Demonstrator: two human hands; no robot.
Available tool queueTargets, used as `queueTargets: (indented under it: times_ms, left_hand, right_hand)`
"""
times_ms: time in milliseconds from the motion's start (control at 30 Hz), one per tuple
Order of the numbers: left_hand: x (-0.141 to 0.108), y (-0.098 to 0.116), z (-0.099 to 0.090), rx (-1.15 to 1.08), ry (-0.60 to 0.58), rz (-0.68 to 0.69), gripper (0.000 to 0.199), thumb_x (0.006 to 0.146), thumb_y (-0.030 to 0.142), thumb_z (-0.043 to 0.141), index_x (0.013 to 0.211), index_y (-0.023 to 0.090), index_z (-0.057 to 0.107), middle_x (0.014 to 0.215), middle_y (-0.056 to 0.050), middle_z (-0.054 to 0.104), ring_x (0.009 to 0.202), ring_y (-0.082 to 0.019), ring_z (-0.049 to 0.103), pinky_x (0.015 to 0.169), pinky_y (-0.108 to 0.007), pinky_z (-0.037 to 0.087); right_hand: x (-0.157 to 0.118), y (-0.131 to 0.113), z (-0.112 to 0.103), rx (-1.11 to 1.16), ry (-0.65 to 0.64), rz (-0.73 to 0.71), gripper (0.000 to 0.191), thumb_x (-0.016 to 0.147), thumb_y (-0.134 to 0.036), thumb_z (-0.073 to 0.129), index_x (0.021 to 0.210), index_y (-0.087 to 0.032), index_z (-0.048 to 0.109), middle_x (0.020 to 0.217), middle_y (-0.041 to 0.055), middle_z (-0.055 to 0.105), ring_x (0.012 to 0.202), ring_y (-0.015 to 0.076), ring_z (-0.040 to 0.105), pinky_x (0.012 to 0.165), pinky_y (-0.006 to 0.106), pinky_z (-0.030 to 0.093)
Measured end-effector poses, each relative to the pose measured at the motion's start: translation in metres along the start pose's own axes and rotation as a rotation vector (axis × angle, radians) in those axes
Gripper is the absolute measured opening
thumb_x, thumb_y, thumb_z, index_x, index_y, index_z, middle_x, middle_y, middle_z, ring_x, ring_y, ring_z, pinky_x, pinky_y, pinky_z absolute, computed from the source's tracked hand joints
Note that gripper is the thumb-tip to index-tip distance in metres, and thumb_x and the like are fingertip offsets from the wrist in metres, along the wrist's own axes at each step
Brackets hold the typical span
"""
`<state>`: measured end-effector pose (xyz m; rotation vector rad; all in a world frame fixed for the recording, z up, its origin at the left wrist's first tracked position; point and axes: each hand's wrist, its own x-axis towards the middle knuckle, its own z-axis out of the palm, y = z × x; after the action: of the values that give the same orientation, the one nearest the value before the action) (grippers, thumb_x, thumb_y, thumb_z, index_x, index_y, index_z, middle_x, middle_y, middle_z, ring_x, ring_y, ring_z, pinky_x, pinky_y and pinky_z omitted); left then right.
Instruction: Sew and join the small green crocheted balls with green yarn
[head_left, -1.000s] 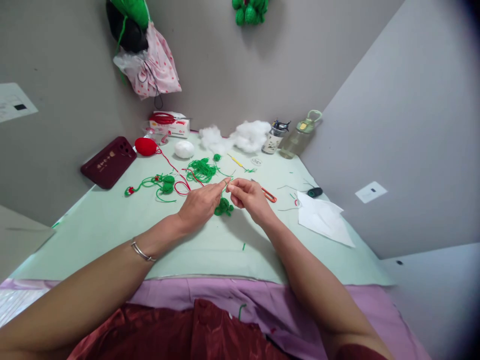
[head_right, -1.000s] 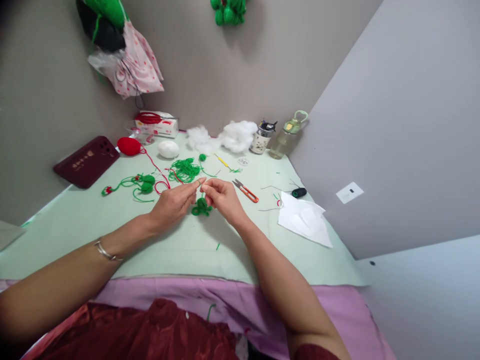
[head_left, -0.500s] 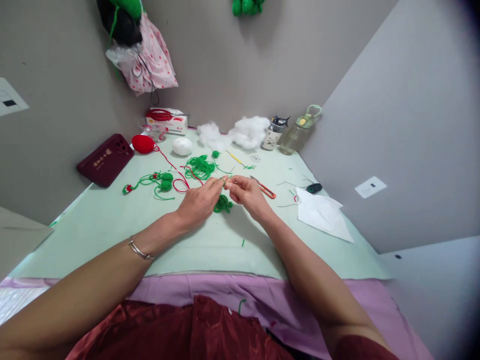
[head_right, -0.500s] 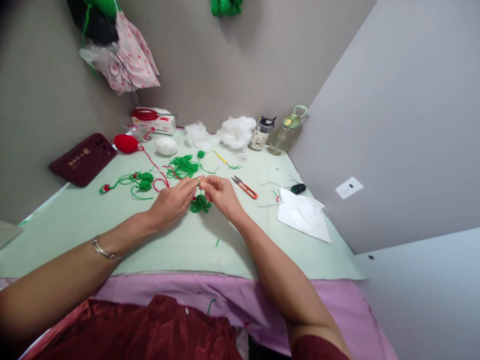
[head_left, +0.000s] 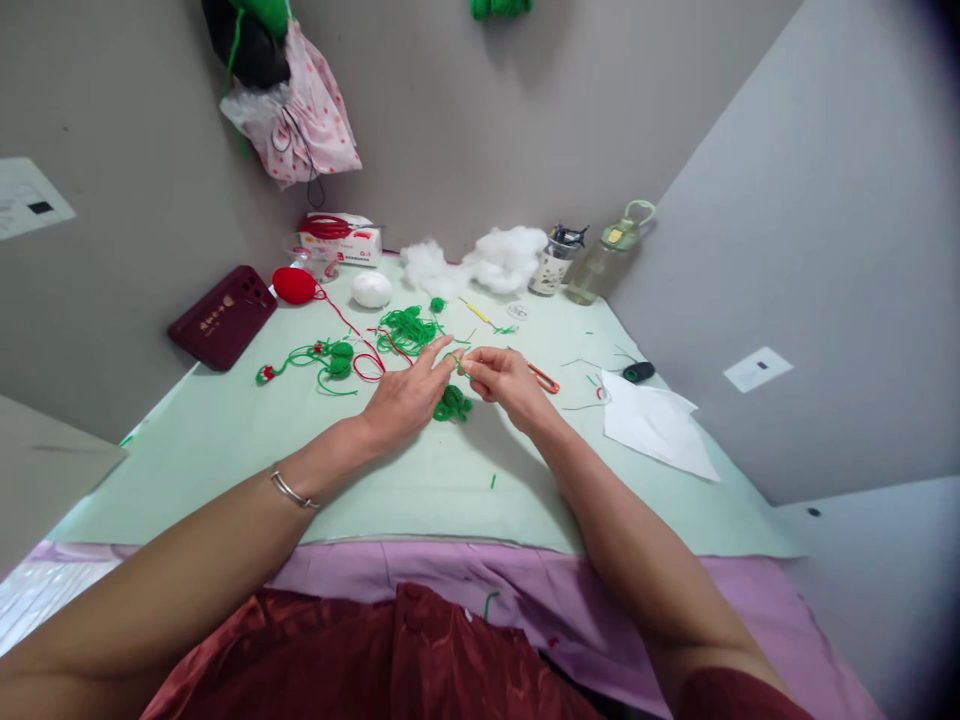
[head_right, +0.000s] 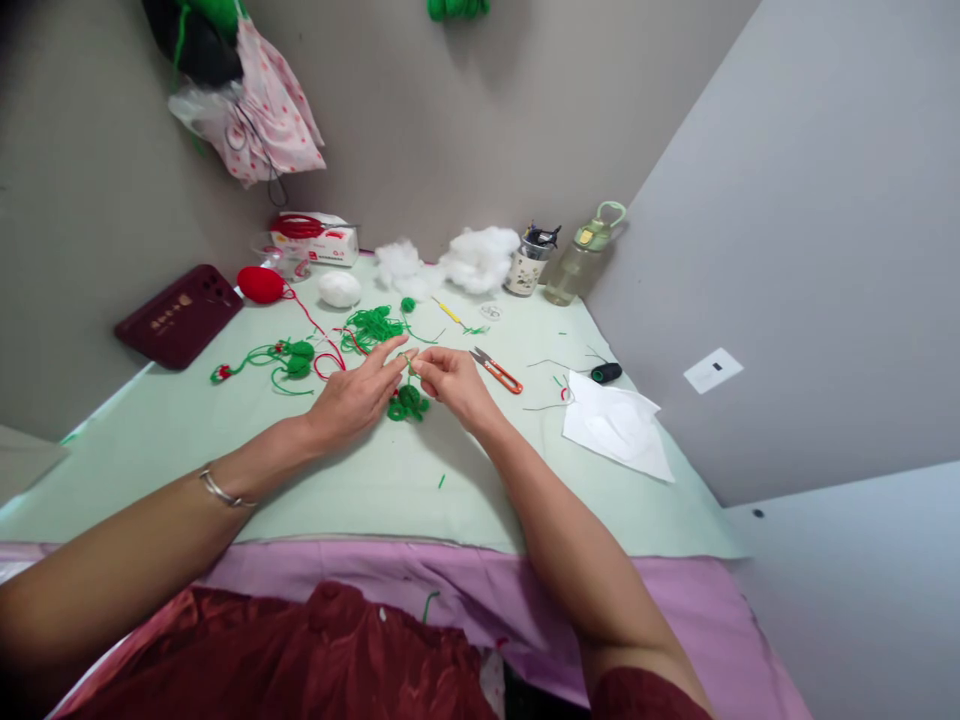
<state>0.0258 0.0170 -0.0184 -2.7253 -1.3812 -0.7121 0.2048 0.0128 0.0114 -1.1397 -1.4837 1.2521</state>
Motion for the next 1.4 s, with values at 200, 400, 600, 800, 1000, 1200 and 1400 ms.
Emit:
queueTargets:
  times_ms: [200,400,600,800,1000,1200,1400]
  left_hand:
    - [0.0,-0.002,0.0,0.009,-0.019,-0.001,0.049,0.099,0.018,0.034,0.146,0.025,0.047,0.157,-0.014,0.043,0.089,-0.022,0.072,0.058,-0.028,0.048]
    - [0.001,-0.006,0.003,-0.039,-0.013,0.012,0.052,0.097,0.015,0.039,0.147,0.027,0.046,0.157,-0.015,0.042,0.085,-0.021,0.071,0.059,-0.028,0.048]
    - [0.0,-0.008,0.0,-0.033,-0.036,0.019,0.052,0.093,0.011,0.041,0.141,0.028,0.053,0.159,-0.012,0.039,0.085,-0.021,0.071,0.06,-0.029,0.049]
    - [0.003,-0.012,-0.006,-0.335,0.059,-0.036,0.034,0.097,0.022,0.043,0.116,0.025,0.071,0.149,-0.007,0.053,0.081,-0.015,0.066,0.069,-0.029,0.049]
    - [0.012,-0.014,-0.009,-0.889,0.096,-0.306,0.018,0.083,0.03,0.064,0.091,0.018,0.074,0.117,-0.008,0.069,0.063,-0.01,0.054,0.06,-0.026,0.044]
    - [0.015,-0.009,-0.014,-1.254,0.034,-0.564,0.026,0.07,0.037,0.077,0.084,0.017,0.072,0.062,0.003,0.056,0.048,-0.008,0.038,0.046,-0.023,0.027]
    - [0.015,-0.007,-0.013,-1.362,0.041,-0.564,0.026,0.069,0.036,0.078,0.081,0.014,0.072,0.059,0.003,0.052,0.049,-0.008,0.037,0.045,-0.022,0.025]
  right_hand:
    - [0.001,-0.001,0.0,0.0,-0.006,0.017,0.034,0.073,-0.048,0.072,0.07,-0.016,0.058,0.046,-0.0079,0.042,0.044,0.0058,0.028,0.047,0.024,0.018]
    - [0.002,-0.001,-0.003,0.001,-0.037,0.032,0.034,0.073,-0.048,0.071,0.069,-0.016,0.059,0.045,-0.0075,0.043,0.044,0.0059,0.029,0.047,0.024,0.018]
    - [0.0,0.0,-0.002,-0.014,-0.061,0.027,0.033,0.075,-0.046,0.07,0.068,-0.016,0.058,0.046,-0.0078,0.042,0.045,0.0058,0.029,0.048,0.024,0.019]
    - [0.0,0.003,0.001,-0.076,0.005,-0.065,0.034,0.082,-0.049,0.067,0.077,-0.016,0.062,0.05,-0.0058,0.048,0.048,0.008,0.038,0.05,0.024,0.028]
    - [-0.001,0.003,0.007,-0.292,0.086,-0.127,0.027,0.088,-0.041,0.058,0.077,-0.017,0.061,0.052,-0.0047,0.05,0.048,0.0093,0.039,0.052,0.025,0.031]
    - [-0.003,0.01,0.011,-0.557,0.148,-0.249,0.02,0.093,-0.034,0.053,0.08,-0.02,0.061,0.056,-0.0038,0.052,0.052,0.0113,0.042,0.057,0.025,0.032]
    - [-0.004,0.016,0.01,-0.713,0.158,-0.302,0.02,0.095,-0.035,0.052,0.084,-0.022,0.061,0.058,-0.0033,0.054,0.053,0.0125,0.042,0.058,0.025,0.029]
